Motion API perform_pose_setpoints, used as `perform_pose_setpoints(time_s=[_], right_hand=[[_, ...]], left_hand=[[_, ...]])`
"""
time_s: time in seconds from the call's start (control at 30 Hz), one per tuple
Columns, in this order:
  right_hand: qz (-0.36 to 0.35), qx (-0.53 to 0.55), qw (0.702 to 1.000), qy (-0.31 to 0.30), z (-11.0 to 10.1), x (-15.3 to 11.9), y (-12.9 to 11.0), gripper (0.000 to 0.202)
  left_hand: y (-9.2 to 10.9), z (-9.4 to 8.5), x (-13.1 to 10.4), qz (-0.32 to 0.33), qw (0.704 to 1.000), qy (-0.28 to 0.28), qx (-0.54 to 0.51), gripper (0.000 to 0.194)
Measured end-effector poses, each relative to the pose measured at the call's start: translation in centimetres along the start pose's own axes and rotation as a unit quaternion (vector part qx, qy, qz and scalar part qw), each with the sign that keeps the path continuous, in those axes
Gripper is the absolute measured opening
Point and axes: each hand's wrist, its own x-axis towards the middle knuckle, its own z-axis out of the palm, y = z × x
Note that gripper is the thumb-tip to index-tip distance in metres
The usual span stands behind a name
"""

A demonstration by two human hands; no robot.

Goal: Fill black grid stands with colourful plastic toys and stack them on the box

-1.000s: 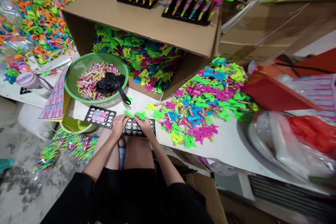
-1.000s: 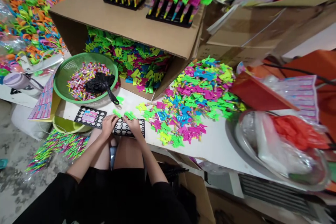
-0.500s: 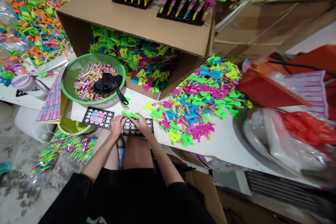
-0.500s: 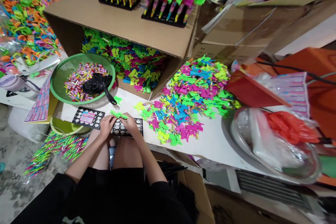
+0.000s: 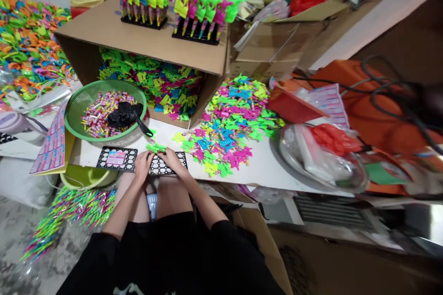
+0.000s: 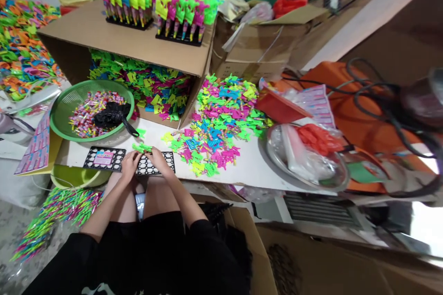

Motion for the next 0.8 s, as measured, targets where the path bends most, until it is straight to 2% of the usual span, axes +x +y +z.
perform_pose_setpoints(time_s=[0.1,0.17,0.23,0.33,0.43,0.53,0.67,0.8], right_hand=[[-0.005,-0.032,0.999,0.019,-2.8,-1.8,0.4,0.028],[0.007,-0.093,0.993,0.077,-5.8,-3.8,1.2,0.033],[0.042,-0.187,0.973,0.127,-9.4,-5.9,2.4,0.038],[0.124,-0.308,0.934,0.130,-14.3,-8.1,4.6,0.043],[0.128,-0.357,0.922,0.083,-17.3,-8.6,6.4,0.044],[0.084,-0.353,0.930,0.058,-18.2,-8.1,7.1,0.034],[0.055,-0.308,0.947,0.067,-18.1,-7.3,6.6,0.026],[0.064,-0.160,0.978,0.119,-16.4,-6.3,6.0,0.027]], left_hand=[[0.1,-0.2,0.3,-0.008,1.000,-0.020,-0.001,0.022],[0.2,-0.4,0.6,-0.016,0.999,-0.034,-0.009,0.019],[0.2,-0.5,0.8,-0.033,0.998,-0.046,-0.015,0.015],[0.2,-0.5,1.3,-0.058,0.996,-0.063,-0.013,0.023],[0.2,-0.2,1.7,-0.047,0.996,-0.077,-0.012,0.026],[0.3,0.1,1.9,-0.047,0.996,-0.077,-0.019,0.029],[0.2,0.4,1.8,-0.052,0.995,-0.077,-0.025,0.029],[0.0,0.5,1.7,-0.042,0.995,-0.085,-0.016,0.028]])
